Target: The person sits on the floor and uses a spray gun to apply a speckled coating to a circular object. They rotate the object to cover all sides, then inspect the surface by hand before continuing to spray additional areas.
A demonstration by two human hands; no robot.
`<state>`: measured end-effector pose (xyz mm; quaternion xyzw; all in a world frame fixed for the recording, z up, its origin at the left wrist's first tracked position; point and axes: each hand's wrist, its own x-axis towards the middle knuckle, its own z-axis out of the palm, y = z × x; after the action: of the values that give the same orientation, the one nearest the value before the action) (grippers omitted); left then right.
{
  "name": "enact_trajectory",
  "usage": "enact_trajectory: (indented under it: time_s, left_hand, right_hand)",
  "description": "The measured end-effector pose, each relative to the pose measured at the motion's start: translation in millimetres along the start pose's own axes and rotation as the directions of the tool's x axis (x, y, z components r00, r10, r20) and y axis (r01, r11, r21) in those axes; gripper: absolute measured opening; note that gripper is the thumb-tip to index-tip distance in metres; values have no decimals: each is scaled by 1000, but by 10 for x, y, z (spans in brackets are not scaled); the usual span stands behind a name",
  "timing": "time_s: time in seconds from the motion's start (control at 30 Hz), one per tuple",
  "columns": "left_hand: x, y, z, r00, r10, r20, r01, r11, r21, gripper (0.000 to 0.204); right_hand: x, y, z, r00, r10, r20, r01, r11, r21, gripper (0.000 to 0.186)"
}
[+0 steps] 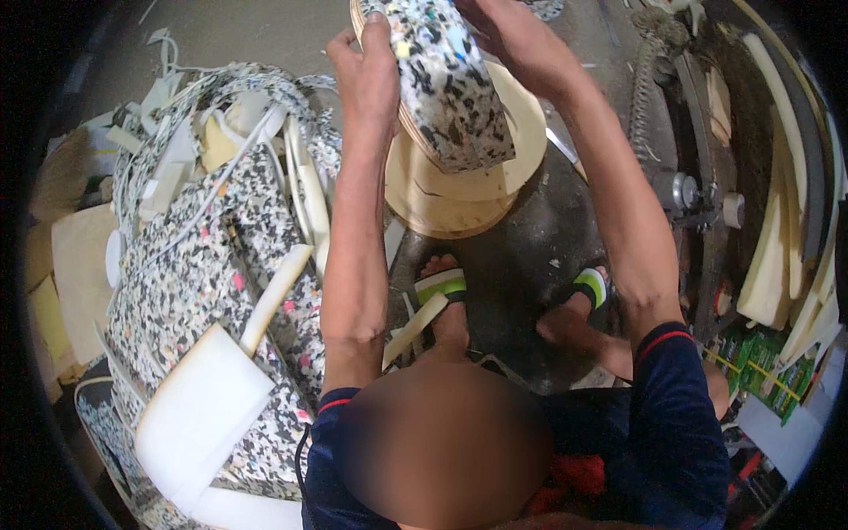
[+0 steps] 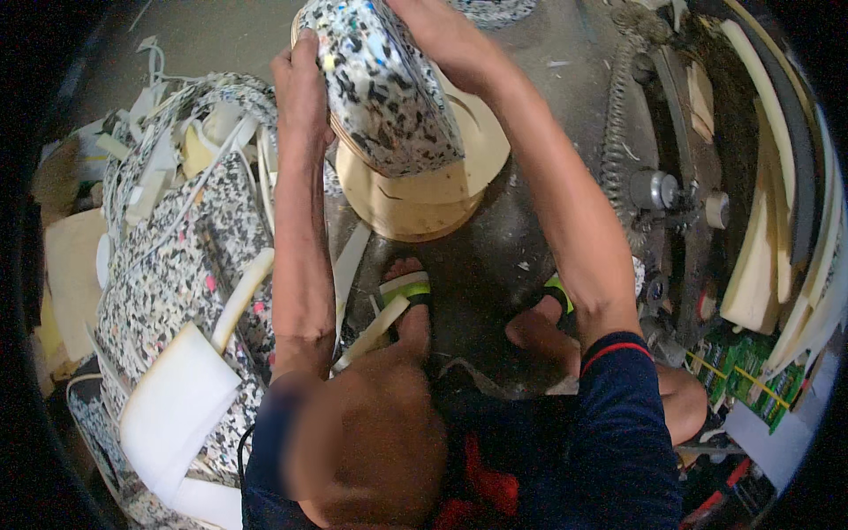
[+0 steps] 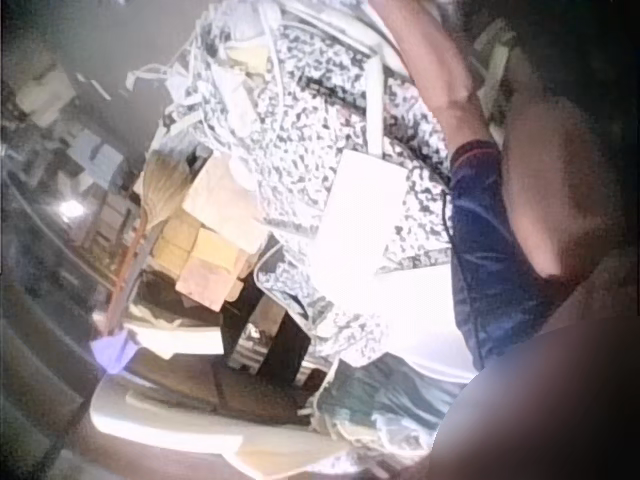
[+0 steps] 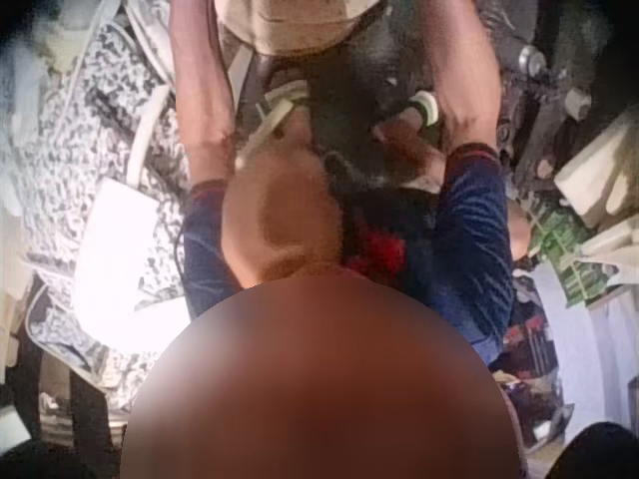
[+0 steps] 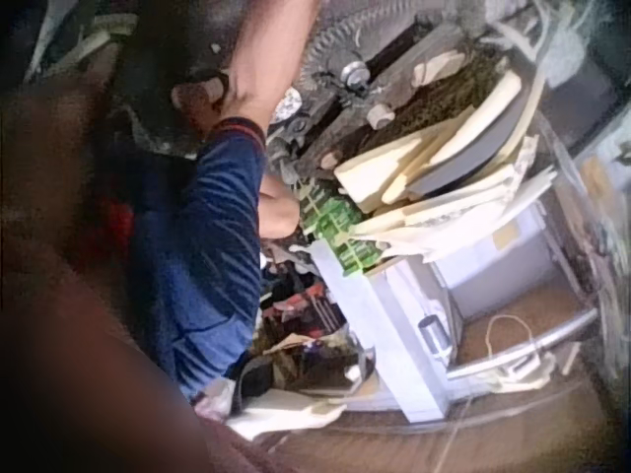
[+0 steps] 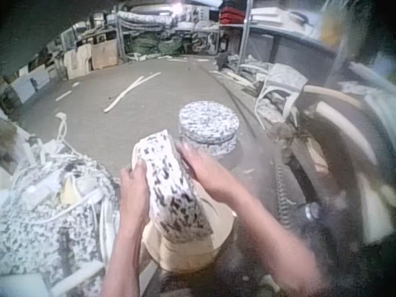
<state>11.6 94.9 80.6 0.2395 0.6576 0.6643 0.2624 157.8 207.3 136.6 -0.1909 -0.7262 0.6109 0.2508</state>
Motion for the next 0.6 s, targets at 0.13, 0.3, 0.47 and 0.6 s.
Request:
enact_trajectory:
  time_s: [0.13,0.3,0.47,0.6]
  left_hand:
    - [182,86,-197,971,-53,232,129,937,-325,47]
    - [-231,30,-120,982,82,168,1,896,-443,48]
    - [-392,-167,7,976,217,8,-212,963,-168,63]
    - [-315,-191,13,972,234,1,-230,959,-166,56]
  right_hand:
    - [-139,170,289,987,-158,-27,155,982,-109,52]
    - [-11,282,374,976,-148,-157,105,962,-253,51]
    - [142,215,359,981,-120,-152,77,962,-262,48]
    - [135,119,417,971,-162,-178,90,930,-358,51]
